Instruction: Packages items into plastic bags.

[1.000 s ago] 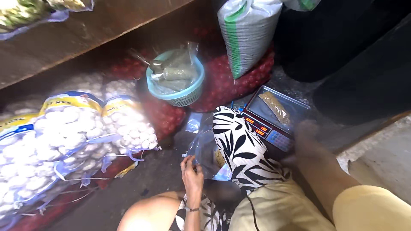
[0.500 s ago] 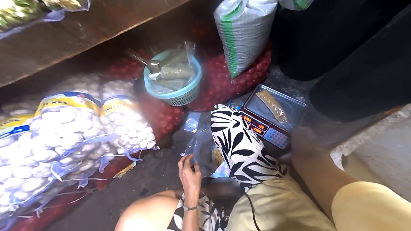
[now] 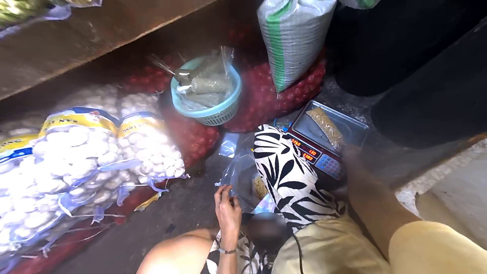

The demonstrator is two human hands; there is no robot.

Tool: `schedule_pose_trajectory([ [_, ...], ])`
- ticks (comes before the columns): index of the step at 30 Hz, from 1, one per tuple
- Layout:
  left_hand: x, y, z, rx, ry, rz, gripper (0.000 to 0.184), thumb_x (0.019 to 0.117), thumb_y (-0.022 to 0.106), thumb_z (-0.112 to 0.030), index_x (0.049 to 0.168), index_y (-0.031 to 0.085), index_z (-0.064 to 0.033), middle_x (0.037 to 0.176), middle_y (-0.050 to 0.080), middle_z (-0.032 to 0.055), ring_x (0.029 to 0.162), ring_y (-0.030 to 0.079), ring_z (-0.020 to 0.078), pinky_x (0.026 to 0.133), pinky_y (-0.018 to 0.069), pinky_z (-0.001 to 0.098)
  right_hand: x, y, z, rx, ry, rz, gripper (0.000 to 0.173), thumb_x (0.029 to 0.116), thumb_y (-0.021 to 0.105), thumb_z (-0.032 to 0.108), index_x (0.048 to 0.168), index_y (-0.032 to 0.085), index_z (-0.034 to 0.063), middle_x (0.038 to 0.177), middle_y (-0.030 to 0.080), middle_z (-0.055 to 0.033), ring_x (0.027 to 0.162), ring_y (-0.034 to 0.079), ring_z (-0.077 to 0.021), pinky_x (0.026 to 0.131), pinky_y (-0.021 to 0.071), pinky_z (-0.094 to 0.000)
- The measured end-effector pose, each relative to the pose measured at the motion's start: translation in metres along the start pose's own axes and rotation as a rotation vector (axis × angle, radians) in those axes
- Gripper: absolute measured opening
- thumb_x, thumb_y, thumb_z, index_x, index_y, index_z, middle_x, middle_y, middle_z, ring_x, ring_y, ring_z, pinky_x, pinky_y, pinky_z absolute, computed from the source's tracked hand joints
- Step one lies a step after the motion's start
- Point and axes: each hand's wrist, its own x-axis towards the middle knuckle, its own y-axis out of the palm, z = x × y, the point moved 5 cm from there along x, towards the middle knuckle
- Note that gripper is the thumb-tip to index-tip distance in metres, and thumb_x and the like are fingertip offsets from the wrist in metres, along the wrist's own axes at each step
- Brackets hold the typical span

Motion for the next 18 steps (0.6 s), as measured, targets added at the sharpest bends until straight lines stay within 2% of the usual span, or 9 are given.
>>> schedule_pose_trajectory([
  [2, 0.000, 0.001, 0.002, 0.005, -0.004, 0.005, 0.032, 0.0895, 0.065, 0.005, 0.121, 0.069, 0.0046, 0.136, 0.058, 0.0280, 0.087, 0.072, 0.0282, 0.075, 0.0607, 0.0383, -0.002, 0.000, 0.004, -0.091, -0.070, -0.064, 0.029, 0.1032, 0.058, 0.019, 0.124, 0.071, 0.0032, 0.132, 0.065, -0.0236, 0.130, 0.058, -0.0369, 0.112, 0.0418, -0.0516],
  [3, 0.000, 0.001, 0.003, 0.005, -0.009, 0.014, 0.032, 0.0897, 0.065, 0.005, 0.122, 0.069, 0.0047, 0.136, 0.058, 0.0279, 0.087, 0.072, 0.0282, 0.076, 0.0607, 0.0385, -0.006, 0.000, 0.008, -0.172, -0.116, -0.071, 0.032, 0.1046, 0.055, 0.019, 0.127, 0.068, 0.0007, 0.135, 0.063, -0.0257, 0.132, 0.056, -0.0389, 0.113, 0.0410, -0.0522],
  [5, 0.000, 0.002, 0.003, 0.011, -0.012, 0.050, 0.032, 0.0906, 0.064, 0.005, 0.122, 0.068, 0.0056, 0.137, 0.057, 0.0287, 0.090, 0.072, 0.0304, 0.079, 0.0615, 0.0406, -0.021, 0.002, 0.021, -0.353, -0.150, -0.013, 0.043, 0.1090, 0.047, 0.022, 0.141, 0.054, -0.0052, 0.147, 0.052, -0.0292, 0.141, 0.048, -0.0411, 0.117, 0.0365, -0.0525],
  [7, -0.001, 0.005, 0.004, 0.014, 0.000, 0.061, 0.031, 0.0904, 0.064, 0.005, 0.121, 0.069, 0.0061, 0.136, 0.058, 0.0286, 0.091, 0.073, 0.0310, 0.079, 0.0616, 0.0410, -0.018, 0.009, 0.025, -0.464, -0.162, -0.028, 0.046, 0.1098, 0.043, 0.021, 0.145, 0.049, -0.0080, 0.149, 0.050, -0.0293, 0.142, 0.047, -0.0404, 0.117, 0.0368, -0.0512],
  [10, -0.002, 0.007, 0.007, 0.026, 0.012, 0.092, 0.030, 0.0902, 0.064, 0.006, 0.120, 0.070, 0.0059, 0.134, 0.059, 0.0278, 0.092, 0.073, 0.0306, 0.080, 0.0616, 0.0404, -0.002, 0.011, 0.022, -0.465, -0.179, -0.080, 0.042, 0.1057, 0.045, 0.011, 0.143, 0.051, -0.0073, 0.147, 0.052, -0.0297, 0.138, 0.051, -0.0415, 0.113, 0.0421, -0.0528],
  [13, -0.003, 0.011, 0.009, 0.040, 0.054, 0.113, 0.029, 0.0895, 0.063, 0.007, 0.118, 0.071, 0.0053, 0.132, 0.062, 0.0263, 0.086, 0.073, 0.0282, 0.076, 0.0616, 0.0383, 0.008, 0.004, 0.021, -0.435, -0.127, -0.106, 0.042, 0.1056, 0.045, 0.010, 0.144, 0.051, -0.0063, 0.147, 0.052, -0.0286, 0.138, 0.051, -0.0396, 0.114, 0.0414, -0.0508],
  [16, -0.001, 0.015, 0.006, 0.051, 0.071, 0.138, 0.028, 0.0901, 0.062, 0.007, 0.116, 0.072, 0.0041, 0.130, 0.063, 0.0251, 0.086, 0.073, 0.0282, 0.077, 0.0615, 0.0387, 0.015, 0.004, 0.024, -0.495, -0.015, -0.024, 0.043, 0.1059, 0.045, 0.012, 0.145, 0.049, -0.0066, 0.150, 0.050, -0.0264, 0.142, 0.048, -0.0354, 0.116, 0.0400, -0.0474],
  [18, 0.000, 0.016, 0.004, 0.055, 0.068, 0.156, 0.028, 0.0906, 0.060, 0.008, 0.116, 0.072, 0.0042, 0.128, 0.064, 0.0247, 0.086, 0.072, 0.0288, 0.078, 0.0610, 0.0400, 0.019, 0.008, 0.027, -0.526, -0.010, 0.044, 0.044, 0.1057, 0.046, 0.012, 0.144, 0.047, -0.0095, 0.151, 0.047, -0.0289, 0.144, 0.046, -0.0377, 0.116, 0.0388, -0.0494],
])
